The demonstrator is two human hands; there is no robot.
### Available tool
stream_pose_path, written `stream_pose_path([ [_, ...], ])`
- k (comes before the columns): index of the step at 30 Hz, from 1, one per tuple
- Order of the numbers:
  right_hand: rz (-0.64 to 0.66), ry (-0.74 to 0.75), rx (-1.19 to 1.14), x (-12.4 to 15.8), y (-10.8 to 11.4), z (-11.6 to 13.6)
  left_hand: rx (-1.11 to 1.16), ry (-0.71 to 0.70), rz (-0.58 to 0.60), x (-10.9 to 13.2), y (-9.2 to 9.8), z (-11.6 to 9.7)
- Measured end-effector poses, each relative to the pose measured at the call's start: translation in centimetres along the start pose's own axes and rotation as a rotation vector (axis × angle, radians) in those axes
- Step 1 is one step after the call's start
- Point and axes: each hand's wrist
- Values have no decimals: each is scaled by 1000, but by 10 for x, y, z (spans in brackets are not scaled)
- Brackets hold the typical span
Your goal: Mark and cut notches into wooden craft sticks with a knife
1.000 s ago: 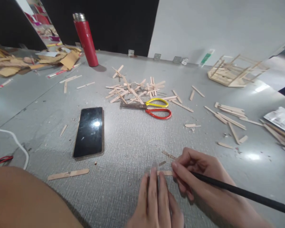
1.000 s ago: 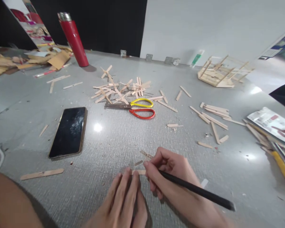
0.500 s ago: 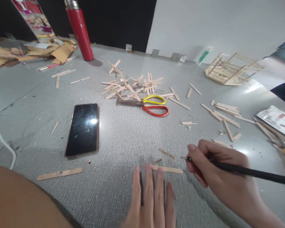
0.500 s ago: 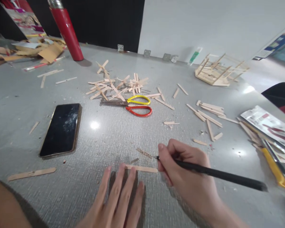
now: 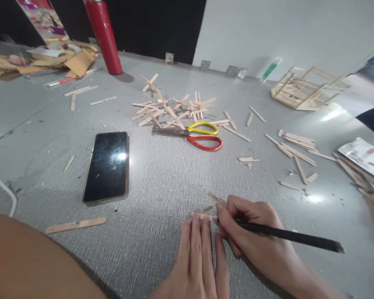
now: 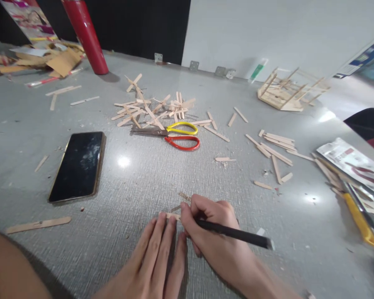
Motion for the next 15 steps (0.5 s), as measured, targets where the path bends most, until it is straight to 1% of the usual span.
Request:
stream_pose_path([
  [4,-1,15,6,0,0,1,-3,-1,5,0,0,-1],
  [7,-4,2,2,1,0,1,-38,-29,6,-2,3,2],
  [11,-1,-10,13,0,0,0,-73,-69,38,-3,7,7],
  [15,2,-10,1,-1,0,2,-85,-84,51,-4,10,10],
])
Point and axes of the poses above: each hand's wrist, its own x-axis away from the middle knuckle, its own y-axis out of the back of the hand, z = x × y, and after that the axes turned 8 degrees about y, right-handed
